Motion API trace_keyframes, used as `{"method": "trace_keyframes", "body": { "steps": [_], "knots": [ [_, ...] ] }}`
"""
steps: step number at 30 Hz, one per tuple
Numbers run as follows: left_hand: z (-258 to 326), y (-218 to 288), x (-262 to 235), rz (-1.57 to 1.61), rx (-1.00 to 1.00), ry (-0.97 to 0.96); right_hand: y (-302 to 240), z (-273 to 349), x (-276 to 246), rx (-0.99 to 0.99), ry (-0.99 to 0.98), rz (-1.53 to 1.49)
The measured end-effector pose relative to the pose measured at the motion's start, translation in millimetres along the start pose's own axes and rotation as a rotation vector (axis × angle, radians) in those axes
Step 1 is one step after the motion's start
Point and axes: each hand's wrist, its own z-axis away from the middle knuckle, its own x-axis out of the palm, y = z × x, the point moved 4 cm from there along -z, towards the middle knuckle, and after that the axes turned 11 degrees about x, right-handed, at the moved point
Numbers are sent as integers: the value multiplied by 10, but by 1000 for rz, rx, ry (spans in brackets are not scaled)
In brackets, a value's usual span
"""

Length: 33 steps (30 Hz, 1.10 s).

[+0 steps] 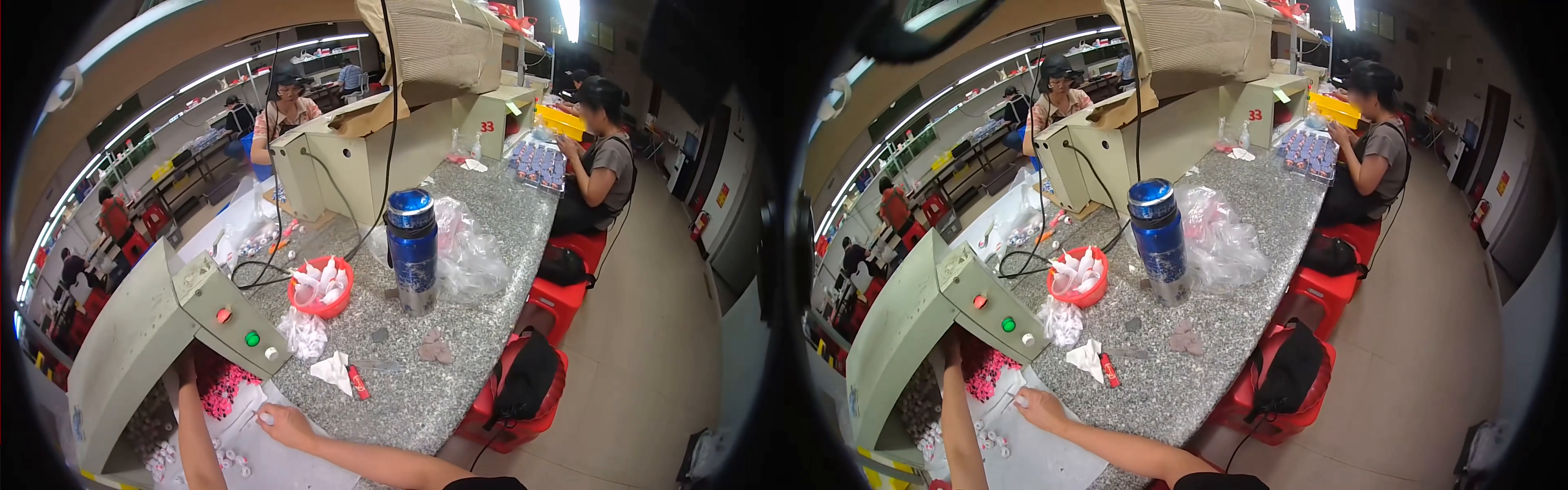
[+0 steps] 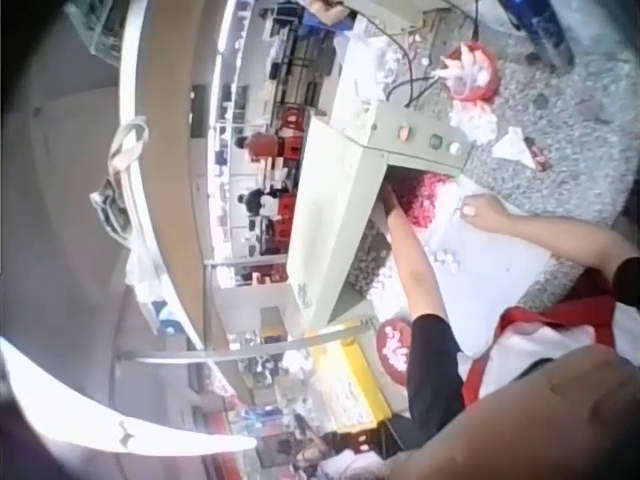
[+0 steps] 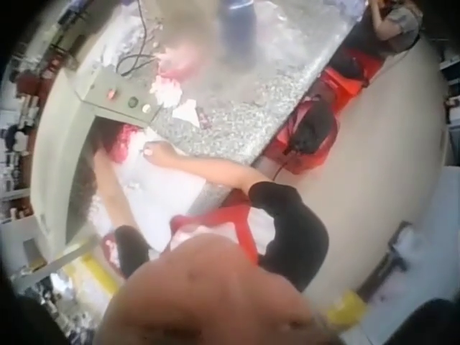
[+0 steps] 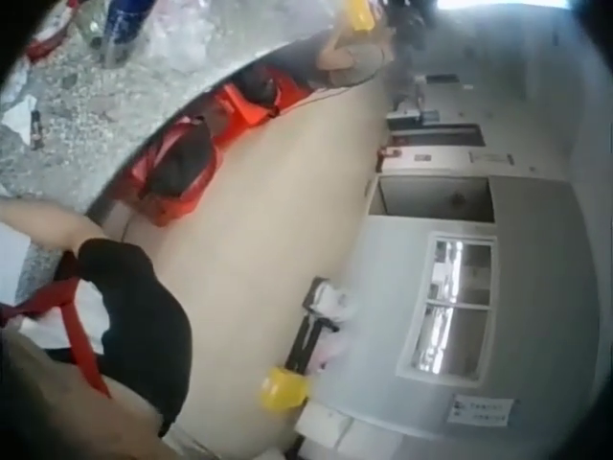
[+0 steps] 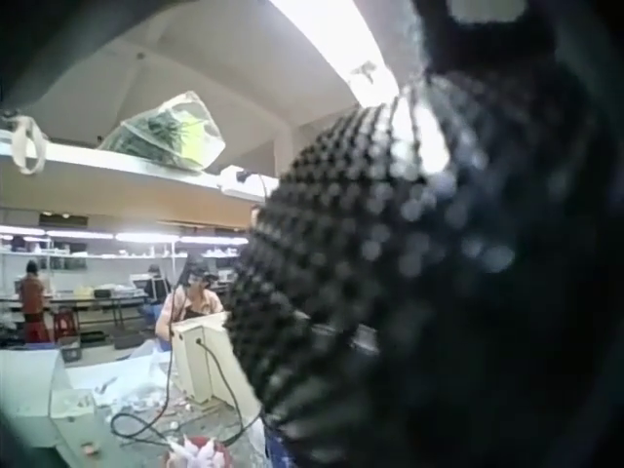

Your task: Applying glue to small white plastic parts and joining them with pink decorative pieces at an assembly station.

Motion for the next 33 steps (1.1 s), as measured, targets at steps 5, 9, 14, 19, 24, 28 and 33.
{"method": "trace_keyframes", "body": {
  "steps": [5,9,14,19,24,28,33],
  "knots": [
    [750,1294,-864,526,-198,49,221,-42,-86,53,59,-8],
    [1709,1770,-1322,196,-19,-104,180,-45,-59,37,58,-59],
    [2178,2125,-1450,-14,199,-69,155,-83,84,3,40,-2],
    [2205,2068,-1288,-28,106,-78,204,-113,30,-97,59,114],
    [2229,2063,-1518,80,75,38,107,-68,55,-147,33,121],
    [2324,2053,-1627,156,32,34,100,-18,145,-36,-114,12],
    [2394,2191,-1611,145,-6,177,54,40,27,-10,-214,-140]
  ]
}}
